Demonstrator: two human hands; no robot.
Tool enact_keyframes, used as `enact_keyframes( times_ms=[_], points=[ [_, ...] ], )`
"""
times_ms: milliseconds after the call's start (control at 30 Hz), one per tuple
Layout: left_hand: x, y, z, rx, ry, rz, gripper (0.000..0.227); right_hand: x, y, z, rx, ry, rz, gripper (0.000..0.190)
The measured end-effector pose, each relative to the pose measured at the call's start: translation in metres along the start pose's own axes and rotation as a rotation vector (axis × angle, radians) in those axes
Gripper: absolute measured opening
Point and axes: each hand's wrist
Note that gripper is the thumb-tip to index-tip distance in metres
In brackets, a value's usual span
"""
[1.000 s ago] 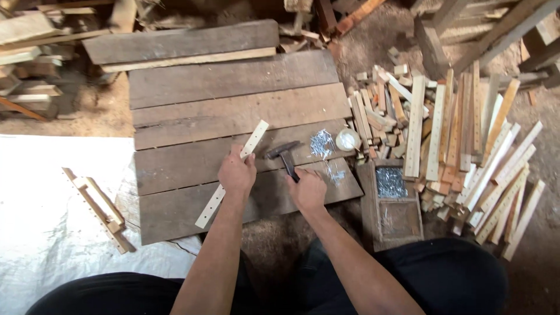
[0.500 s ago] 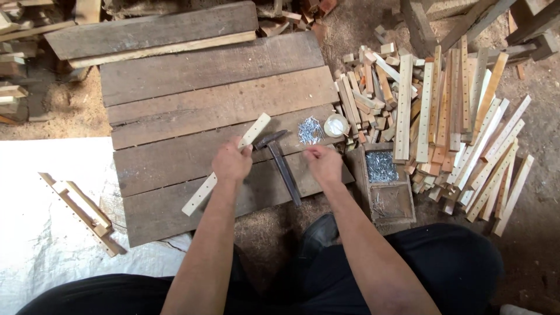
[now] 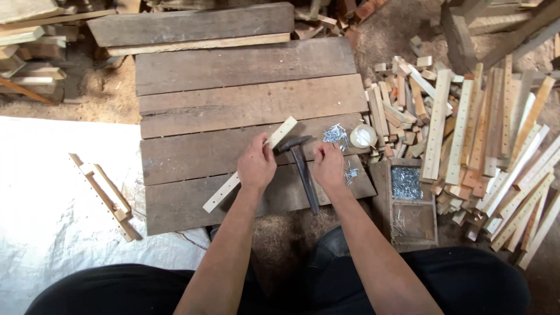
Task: Assemble small wooden frames by aligning slats, applying glue, and nailing them together with a hammer.
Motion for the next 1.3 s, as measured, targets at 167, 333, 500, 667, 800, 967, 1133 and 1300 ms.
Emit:
enact_keyframes(
  times_ms=[167, 333, 500, 667, 800, 967, 1133, 1300],
  points=[
    [0.004, 0.003, 0.002, -0.004, 0.124, 0.070, 0.025, 0.010, 0.094, -0.011, 0.448, 0.072, -0.157, 0.011],
    [0.011, 0.008, 0.009, -0.077, 0.223, 0.127, 0.018, 0.020, 0.102, -0.033, 0.667, 0.208, -0.217, 0.023],
    [0.016, 0.012, 0.015, -0.166, 0.294, 0.114, 0.015, 0.030, 0.067, -0.052, 0.726, 0.232, -0.293, 0.027],
    [0.012, 0.004, 0.016, -0.106, 0.275, 0.130, 0.015, 0.024, 0.079, -0.033, 0.546, 0.142, -0.258, 0.025],
    [0.007, -0.007, 0.020, -0.026, 0.206, 0.154, 0.014, -0.009, 0.072, -0.001, -0.139, 0.092, -0.146, 0.031],
    [0.006, -0.005, 0.012, 0.043, 0.173, 0.102, 0.009, -0.019, 0.070, 0.009, -0.319, 0.473, -0.531, 0.049],
    [0.007, -0.007, 0.008, 0.100, 0.139, 0.092, 0.009, -0.028, 0.051, 0.002, 0.012, 0.439, -0.765, 0.037],
    [0.001, -0.004, 0.005, 0.172, 0.070, 0.014, 0.007, -0.036, 0.073, 0.017, 0.062, 0.249, -0.750, 0.030]
  ],
)
Point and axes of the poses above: each hand's wrist, its own x-axis towards the middle knuckle, its own z-axis out of the back of the hand, y = z × x, and after that the axes turned 11 degrees about x, right-handed
